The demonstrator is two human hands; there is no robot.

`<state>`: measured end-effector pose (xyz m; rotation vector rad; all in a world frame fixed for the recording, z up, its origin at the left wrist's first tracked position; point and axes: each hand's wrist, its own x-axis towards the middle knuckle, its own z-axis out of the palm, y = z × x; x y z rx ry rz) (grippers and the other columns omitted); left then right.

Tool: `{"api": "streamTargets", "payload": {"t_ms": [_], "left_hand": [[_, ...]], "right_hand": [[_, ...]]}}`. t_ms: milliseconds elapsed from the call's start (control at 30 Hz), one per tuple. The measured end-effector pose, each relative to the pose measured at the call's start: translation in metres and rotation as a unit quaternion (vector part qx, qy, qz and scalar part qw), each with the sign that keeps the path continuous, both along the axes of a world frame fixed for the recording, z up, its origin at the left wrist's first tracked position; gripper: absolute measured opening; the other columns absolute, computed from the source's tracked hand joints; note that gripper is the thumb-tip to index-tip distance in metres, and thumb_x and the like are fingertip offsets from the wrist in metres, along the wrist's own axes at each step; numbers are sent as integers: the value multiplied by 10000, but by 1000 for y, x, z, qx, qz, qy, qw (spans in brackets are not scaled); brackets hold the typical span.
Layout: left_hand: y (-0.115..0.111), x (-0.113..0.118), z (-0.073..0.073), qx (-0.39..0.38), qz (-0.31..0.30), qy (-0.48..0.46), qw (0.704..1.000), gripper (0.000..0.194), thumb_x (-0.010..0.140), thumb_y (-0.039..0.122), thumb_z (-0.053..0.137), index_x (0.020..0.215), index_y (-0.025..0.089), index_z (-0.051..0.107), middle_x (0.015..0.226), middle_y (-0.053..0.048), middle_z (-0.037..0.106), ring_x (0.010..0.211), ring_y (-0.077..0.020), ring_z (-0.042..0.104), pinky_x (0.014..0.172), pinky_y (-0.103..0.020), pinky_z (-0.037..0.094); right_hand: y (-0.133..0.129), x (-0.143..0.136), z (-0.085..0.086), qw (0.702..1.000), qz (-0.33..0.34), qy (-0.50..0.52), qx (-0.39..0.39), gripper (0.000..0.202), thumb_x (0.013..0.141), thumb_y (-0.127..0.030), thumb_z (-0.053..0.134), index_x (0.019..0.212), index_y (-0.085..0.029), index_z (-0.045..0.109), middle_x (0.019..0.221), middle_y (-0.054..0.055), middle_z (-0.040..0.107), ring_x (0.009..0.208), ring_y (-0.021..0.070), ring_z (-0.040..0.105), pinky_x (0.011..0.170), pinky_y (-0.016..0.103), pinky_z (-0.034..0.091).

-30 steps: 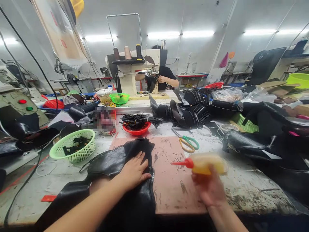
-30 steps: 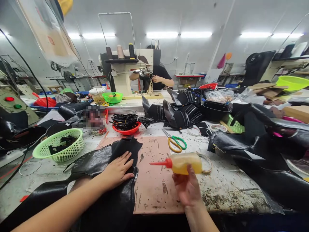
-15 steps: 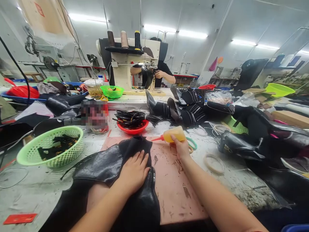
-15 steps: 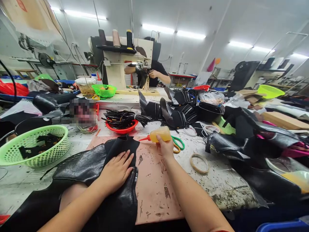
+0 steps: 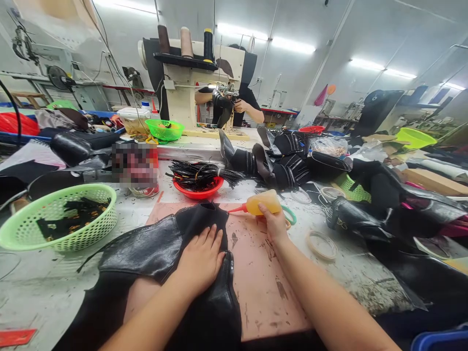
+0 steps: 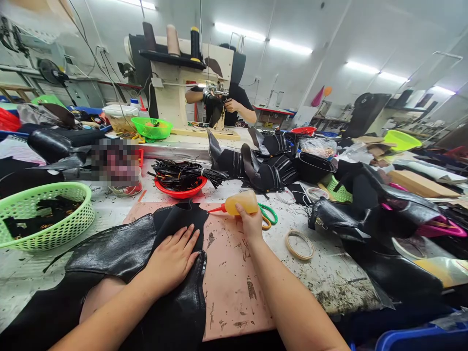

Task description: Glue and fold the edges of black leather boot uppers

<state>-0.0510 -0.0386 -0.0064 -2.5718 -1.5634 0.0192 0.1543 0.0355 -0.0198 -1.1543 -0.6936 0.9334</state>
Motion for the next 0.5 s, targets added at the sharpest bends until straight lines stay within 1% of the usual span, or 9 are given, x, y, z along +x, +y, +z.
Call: {"api": "streamTargets", "payload": {"t_ms": [233, 400, 500], "left_hand": [[1, 0, -3, 21, -5, -15, 1000, 461, 883, 320, 379, 1298, 122, 420, 1357, -109, 392, 1218, -262, 415, 935, -386, 421], [1, 1, -2, 4, 0, -11, 1000, 487, 882, 308, 375, 1308, 72, 388, 1362, -118, 373, 1225, -263, 404, 948, -380, 414], [0, 0, -1, -7, 1, -8, 1000, 495, 886, 309, 362, 1316, 65, 371, 1373, -117, 353, 1238, -264, 385, 964, -389, 400]], "right_hand": [[-3, 0, 1, 1000, 0, -6, -8, 552, 443, -451, 782, 846, -148, 557, 757, 16, 597, 583, 149, 560, 482, 276, 489], [-8, -1, 4, 1000, 9, -16, -13, 526, 457, -447, 778, 841, -162, 559, 758, 5, 599, 590, 146, 557, 464, 257, 475], [-10, -1, 3, 999, 20, -26, -21, 508, 469, -450, 772, 829, -156, 567, 727, 4, 605, 545, 135, 544, 448, 253, 462]]}}
